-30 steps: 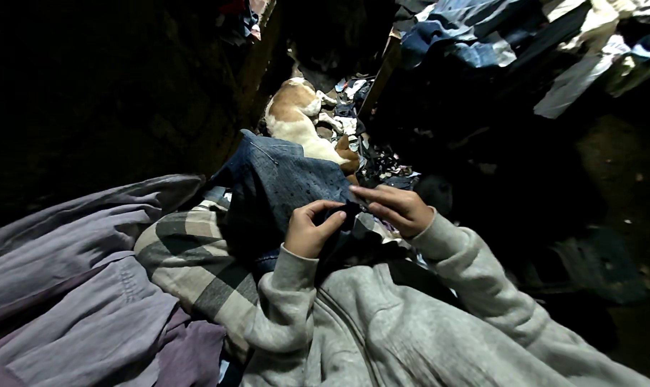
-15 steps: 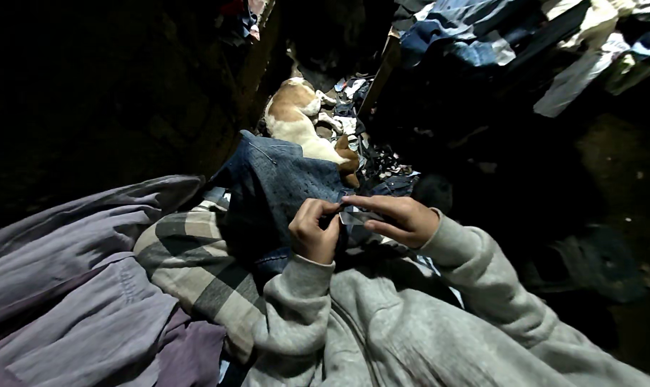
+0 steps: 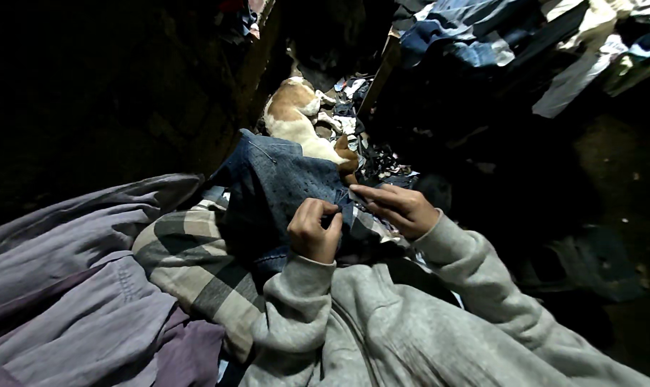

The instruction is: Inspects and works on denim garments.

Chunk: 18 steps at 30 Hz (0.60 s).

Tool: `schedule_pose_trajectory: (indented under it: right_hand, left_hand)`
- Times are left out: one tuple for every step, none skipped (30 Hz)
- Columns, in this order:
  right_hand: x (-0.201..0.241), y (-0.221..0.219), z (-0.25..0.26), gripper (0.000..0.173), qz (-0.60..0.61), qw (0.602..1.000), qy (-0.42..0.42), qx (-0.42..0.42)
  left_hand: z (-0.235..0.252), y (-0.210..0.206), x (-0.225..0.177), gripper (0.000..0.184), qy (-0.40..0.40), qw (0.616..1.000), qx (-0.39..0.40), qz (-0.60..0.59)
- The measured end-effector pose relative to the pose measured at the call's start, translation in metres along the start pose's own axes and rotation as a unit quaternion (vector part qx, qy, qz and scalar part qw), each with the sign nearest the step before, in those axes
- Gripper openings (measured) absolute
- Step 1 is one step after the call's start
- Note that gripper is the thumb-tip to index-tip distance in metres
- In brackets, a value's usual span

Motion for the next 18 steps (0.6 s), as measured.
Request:
schedule_pose_trajectory:
  right_hand:
    - [-0.005, 0.003, 0.002, 0.039, 0.007, 1.0, -0.012, -0.008]
    - [-0.009, 0.004, 0.003, 0.042, 0.021, 0.999, -0.026, -0.009]
    - [-0.012, 0.004, 0.005, 0.047, 0.042, 0.998, -0.039, -0.001]
    - [-0.012, 0.002, 0.006, 0.054, 0.07, 0.997, -0.045, 0.007]
    - [-0.01, -0.002, 0.008, 0.065, 0.1, 0.994, -0.047, 0.017]
    - [-0.006, -0.007, 0.01, 0.071, 0.133, 0.99, -0.043, 0.028]
    - [-0.002, -0.012, 0.012, 0.069, 0.157, 0.986, -0.031, 0.036]
    - [0.002, -0.018, 0.015, 0.057, 0.165, 0.985, -0.013, 0.042]
    - [0.007, -0.021, 0.018, 0.039, 0.158, 0.986, 0.008, 0.044]
    - [0.012, -0.021, 0.021, 0.024, 0.147, 0.988, 0.024, 0.039]
    - [0.015, -0.018, 0.025, 0.017, 0.137, 0.99, 0.03, 0.03]
    - [0.016, -0.013, 0.028, 0.014, 0.132, 0.991, 0.025, 0.019]
    - [0.015, -0.005, 0.032, 0.013, 0.134, 0.991, 0.015, 0.004]
    - [0.014, 0.004, 0.037, 0.012, 0.147, 0.989, 0.0, -0.008]
    - [0.011, 0.013, 0.041, 0.01, 0.163, 0.986, -0.013, -0.014]
    - [0.009, 0.02, 0.045, 0.009, 0.182, 0.983, -0.024, -0.021]
    - [0.006, 0.026, 0.048, 0.009, 0.198, 0.979, -0.034, -0.032]
    - [0.003, 0.031, 0.052, 0.008, 0.206, 0.977, -0.041, -0.041]
  left_hand:
    - [0.0, 0.0, 0.001, 0.007, 0.008, 1.0, 0.003, -0.004]
    - [0.0, 0.0, 0.003, 0.008, 0.014, 1.0, 0.006, -0.008]
    - [0.0, -0.001, 0.004, 0.008, 0.02, 1.0, 0.007, -0.011]
    - [0.0, -0.001, 0.005, 0.008, 0.027, 0.999, 0.009, -0.014]
    - [0.0, -0.001, 0.006, 0.008, 0.034, 0.999, 0.012, -0.017]
    - [0.0, -0.002, 0.007, 0.009, 0.041, 0.999, 0.016, -0.023]
    - [0.0, -0.002, 0.007, 0.009, 0.048, 0.998, 0.021, -0.032]
    - [0.0, -0.004, 0.009, 0.01, 0.053, 0.997, 0.028, -0.046]
    - [0.0, -0.005, 0.01, 0.011, 0.059, 0.996, 0.036, -0.062]
    - [0.0, -0.006, 0.011, 0.012, 0.065, 0.994, 0.048, -0.079]
    - [-0.001, -0.007, 0.013, 0.013, 0.076, 0.99, 0.064, -0.096]
    - [-0.001, -0.008, 0.016, 0.014, 0.093, 0.986, 0.085, -0.113]
    - [-0.002, -0.009, 0.019, 0.015, 0.114, 0.979, 0.106, -0.129]
    - [-0.003, -0.008, 0.021, 0.017, 0.135, 0.973, 0.122, -0.144]
    - [-0.003, -0.006, 0.022, 0.019, 0.148, 0.968, 0.128, -0.156]
    - [-0.003, -0.004, 0.023, 0.021, 0.153, 0.966, 0.13, -0.163]
    - [-0.001, 0.001, 0.024, 0.023, 0.148, 0.967, 0.131, -0.163]
    - [0.002, 0.008, 0.025, 0.025, 0.138, 0.969, 0.132, -0.154]
Point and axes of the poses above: each hand's wrist, its own z-axis towards the middle knuckle, its own y-axis out of the back of the hand, x = y × z, the point moved 10 cm from there along z, towards the middle knuckle, and after that the axes turned 11 degrees about -y, right-handed, at the moved point
